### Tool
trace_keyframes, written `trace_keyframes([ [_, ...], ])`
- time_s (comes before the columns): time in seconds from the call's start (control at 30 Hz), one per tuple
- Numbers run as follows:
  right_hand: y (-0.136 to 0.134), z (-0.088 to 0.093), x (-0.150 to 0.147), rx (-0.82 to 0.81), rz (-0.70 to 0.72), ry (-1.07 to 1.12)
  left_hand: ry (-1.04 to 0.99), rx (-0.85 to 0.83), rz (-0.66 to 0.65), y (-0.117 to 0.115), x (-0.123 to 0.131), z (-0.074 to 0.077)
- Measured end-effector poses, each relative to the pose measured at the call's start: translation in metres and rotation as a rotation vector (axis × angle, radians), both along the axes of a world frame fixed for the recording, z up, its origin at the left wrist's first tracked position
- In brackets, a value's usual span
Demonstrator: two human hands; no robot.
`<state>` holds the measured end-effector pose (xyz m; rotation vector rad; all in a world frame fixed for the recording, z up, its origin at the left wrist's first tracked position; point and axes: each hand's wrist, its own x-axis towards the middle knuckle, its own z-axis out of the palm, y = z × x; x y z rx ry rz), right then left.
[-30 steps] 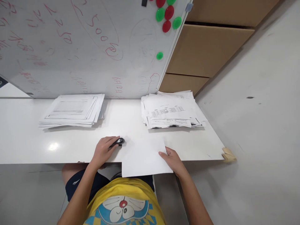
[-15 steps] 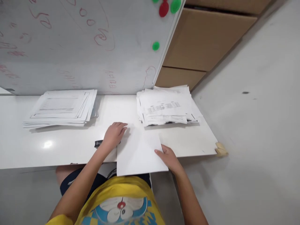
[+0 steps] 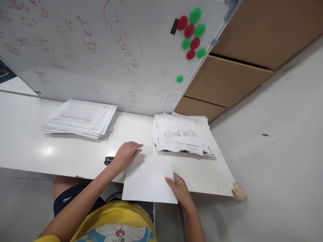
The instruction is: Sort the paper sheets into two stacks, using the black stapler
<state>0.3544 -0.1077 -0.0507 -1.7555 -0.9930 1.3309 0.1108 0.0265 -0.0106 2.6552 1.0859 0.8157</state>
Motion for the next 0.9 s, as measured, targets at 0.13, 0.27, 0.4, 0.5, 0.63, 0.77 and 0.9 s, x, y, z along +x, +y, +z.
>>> trace_keyframes([
  [0.13,-0.007,0.008,0.012,0.063,0.038,-0.071,-0.212,0.204,0.152,-0.007,-0.065,0.026],
  [0.27,-0.01,0.024,0.06,0.059,-0.106,-0.296,-0.32,0.158,0.45,-0.026,-0.144,0.005],
  [0.4,0.034,0.044,0.116,0.215,-0.238,-0.562,-0.389,-0.011,0.673,-0.048,-0.176,-0.043],
  [0.5,0.094,0.055,0.134,0.289,-0.284,-0.757,-0.233,-0.043,0.6,-0.052,-0.174,-0.061],
  [0.63,0.152,0.062,0.124,0.314,-0.319,-0.869,-0.044,-0.034,0.52,-0.038,-0.174,-0.049],
  [0.77,0.16,0.058,0.077,0.397,-0.551,-1.009,0.032,0.005,0.426,0.01,-0.19,-0.011],
  [0.9,0.136,0.04,-0.014,0.574,-0.428,-0.88,0.103,0.01,0.378,0.076,-0.199,0.011],
])
